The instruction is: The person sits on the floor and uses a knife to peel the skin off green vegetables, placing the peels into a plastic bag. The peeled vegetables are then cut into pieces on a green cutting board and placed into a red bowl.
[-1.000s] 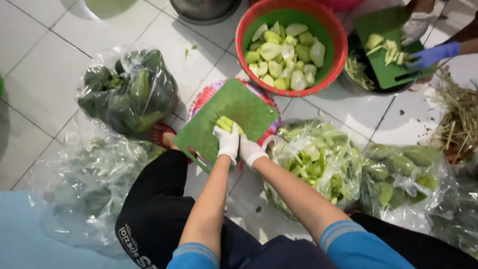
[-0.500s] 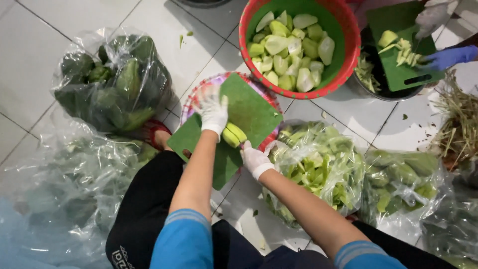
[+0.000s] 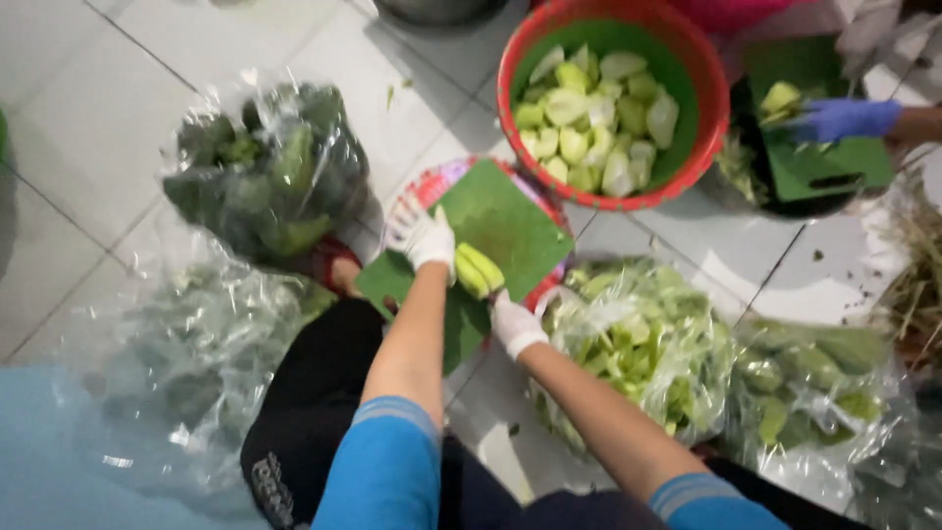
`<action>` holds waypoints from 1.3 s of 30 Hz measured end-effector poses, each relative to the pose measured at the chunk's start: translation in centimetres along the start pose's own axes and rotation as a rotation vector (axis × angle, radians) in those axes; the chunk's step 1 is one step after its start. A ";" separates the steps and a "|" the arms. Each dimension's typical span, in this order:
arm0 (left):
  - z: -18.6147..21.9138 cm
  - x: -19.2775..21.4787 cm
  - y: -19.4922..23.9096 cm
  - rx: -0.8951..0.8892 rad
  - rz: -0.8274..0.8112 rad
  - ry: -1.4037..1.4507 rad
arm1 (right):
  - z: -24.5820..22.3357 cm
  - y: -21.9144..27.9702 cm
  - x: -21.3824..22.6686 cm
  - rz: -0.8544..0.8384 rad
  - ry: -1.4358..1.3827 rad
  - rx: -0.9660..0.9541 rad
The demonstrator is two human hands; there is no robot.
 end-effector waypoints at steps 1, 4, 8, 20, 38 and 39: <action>0.8 1.9 0.4 -0.023 0.018 0.021 | 0.7 -0.8 -0.4 0.035 0.008 -0.006; 0.5 5.2 3.5 0.178 -0.095 0.103 | 2.4 -3.0 -2.6 -0.060 -0.046 -0.001; -1.3 -1.1 8.0 0.325 -0.192 0.655 | 2.1 -3.4 -1.9 -0.124 -0.067 -0.110; -7.0 -5.3 9.9 0.354 -0.473 1.219 | 5.3 0.7 0.4 -0.038 -0.753 0.087; 5.6 15.9 35.4 0.483 -1.059 1.904 | 32.9 26.6 0.3 -0.032 -0.240 -0.543; 5.7 16.3 37.0 0.469 -1.114 1.875 | 33.0 28.0 -0.1 -0.021 -0.299 -0.537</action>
Point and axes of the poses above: each hand's wrist, its own y-axis away from the middle knuckle, its own x-axis out of the back of the hand, z = x × y, the point moved 1 cm from there along -y, towards the middle knuckle, and after that the axes turned 7 degrees about -z, right-handed, at the moved point
